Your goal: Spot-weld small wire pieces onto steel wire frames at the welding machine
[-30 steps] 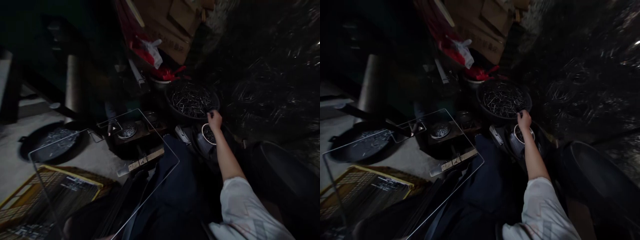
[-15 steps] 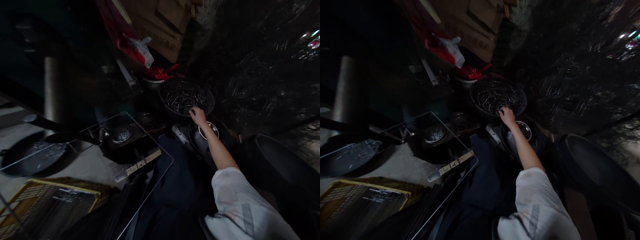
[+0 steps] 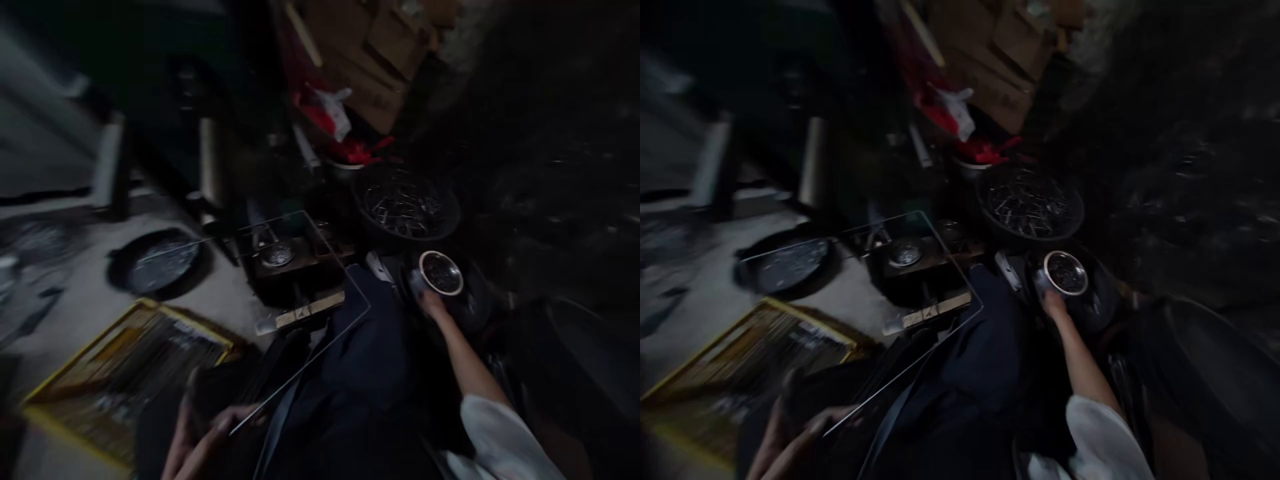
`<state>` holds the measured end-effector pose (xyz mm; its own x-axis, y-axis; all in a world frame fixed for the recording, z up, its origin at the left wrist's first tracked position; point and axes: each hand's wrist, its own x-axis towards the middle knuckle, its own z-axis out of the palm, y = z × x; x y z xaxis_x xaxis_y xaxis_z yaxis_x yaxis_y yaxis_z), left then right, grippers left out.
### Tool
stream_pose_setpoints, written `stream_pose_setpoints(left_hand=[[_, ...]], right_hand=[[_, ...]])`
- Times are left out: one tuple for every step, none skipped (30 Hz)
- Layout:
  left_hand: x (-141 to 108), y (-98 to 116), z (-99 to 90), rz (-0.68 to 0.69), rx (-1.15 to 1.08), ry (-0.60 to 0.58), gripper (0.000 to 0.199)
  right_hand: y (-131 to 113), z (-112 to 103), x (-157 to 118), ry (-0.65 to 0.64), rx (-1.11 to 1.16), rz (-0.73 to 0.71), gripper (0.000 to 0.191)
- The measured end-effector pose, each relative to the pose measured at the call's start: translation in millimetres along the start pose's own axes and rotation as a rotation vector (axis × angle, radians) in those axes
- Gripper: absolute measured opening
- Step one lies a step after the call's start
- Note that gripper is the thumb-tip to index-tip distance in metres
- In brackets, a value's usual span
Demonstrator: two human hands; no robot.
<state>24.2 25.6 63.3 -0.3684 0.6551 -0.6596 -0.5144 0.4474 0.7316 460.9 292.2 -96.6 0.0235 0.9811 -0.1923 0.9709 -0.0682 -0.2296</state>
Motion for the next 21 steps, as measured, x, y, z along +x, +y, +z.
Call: stream_pose_setpoints(left_hand=[[-2,-3,2.8,0.064,-0.030,-0.015,0.109],[-2,-6,4.2,0.128,-0.059,-0.044,0.105],[0,-9,3.8,0.186,-0.075,-0.074,0.101],[4,-11,1.4,0.229,-0.086,-0.100,0.098],[7,-14,-2.8,0.261,-0.091,-0.126,0.095],[11,-17,-8.1,0.286,-0.089,-0.153,0.093],[15,-20,-13.9,0.303,-0.087,-0.181,0.092],[18,-22,-19.5,0.318,-0.083,-0.212,0.092],[21,-25,-24.4,0.334,-0.078,-0.241,0.092],[23,-27,-28.2,0.349,-0.073,-0.267,0.092],[24,-28,-31.0,0.360,-0.070,-0.291,0.093],[25,-30,-32.8,0.369,-0.072,-0.309,0.093],[26,-30,-34.0,0.378,-0.076,-0.324,0.094],[26,-31,-34.6,0.382,-0.078,-0.341,0.094],[26,-31,-35.2,0.384,-0.082,-0.352,0.094],[24,-32,-35.8,0.384,-0.087,-0.360,0.093],[22,-32,-36.6,0.383,-0.095,-0.358,0.093],[20,-33,-37.7,0.374,-0.106,-0.350,0.093],[18,-34,-39.0,0.359,-0.120,-0.335,0.094],[16,-35,-40.6,0.339,-0.139,-0.317,0.094],[15,-37,-42.4,0.317,-0.160,-0.303,0.095]], right_hand=[[-3,-8,-3,-0.002,0.018,-0.028,0.010],[-6,-17,-8,0.002,0.051,-0.058,0.016],[-11,-27,-15,0.022,0.182,-0.064,0.019],[-18,-38,-24,0.000,0.337,-0.080,0.023],[-28,-49,-36,-0.010,0.475,-0.107,0.027],[-40,-62,-50,-0.005,0.586,-0.138,0.031],[-57,-74,-67,0.005,0.660,-0.180,0.033],[-77,-85,-84,-0.003,0.703,-0.240,0.031],[-100,-94,-100,-0.050,0.713,-0.320,0.028],[-125,-101,-113,-0.100,0.710,-0.431,0.024],[-150,-105,-122,-0.151,0.695,-0.577,0.022],[-174,-105,-126,-0.236,0.652,-0.726,0.023],[-195,-101,-128,-0.309,0.607,-0.843,0.029],[-213,-95,-126,-0.387,0.547,-0.954,0.041],[-228,-88,-124,-0.449,0.477,-1.048,0.058],[-238,-80,-121,-0.488,0.406,-1.118,0.075],[-245,-72,-119,-0.505,0.337,-1.171,0.088],[-250,-64,-118,-0.502,0.280,-1.207,0.094],[-252,-58,-118,-0.490,0.242,-1.231,0.095],[-253,-53,-119,-0.473,0.224,-1.249,0.093],[-253,-49,-121,-0.455,0.223,-1.266,0.090]])
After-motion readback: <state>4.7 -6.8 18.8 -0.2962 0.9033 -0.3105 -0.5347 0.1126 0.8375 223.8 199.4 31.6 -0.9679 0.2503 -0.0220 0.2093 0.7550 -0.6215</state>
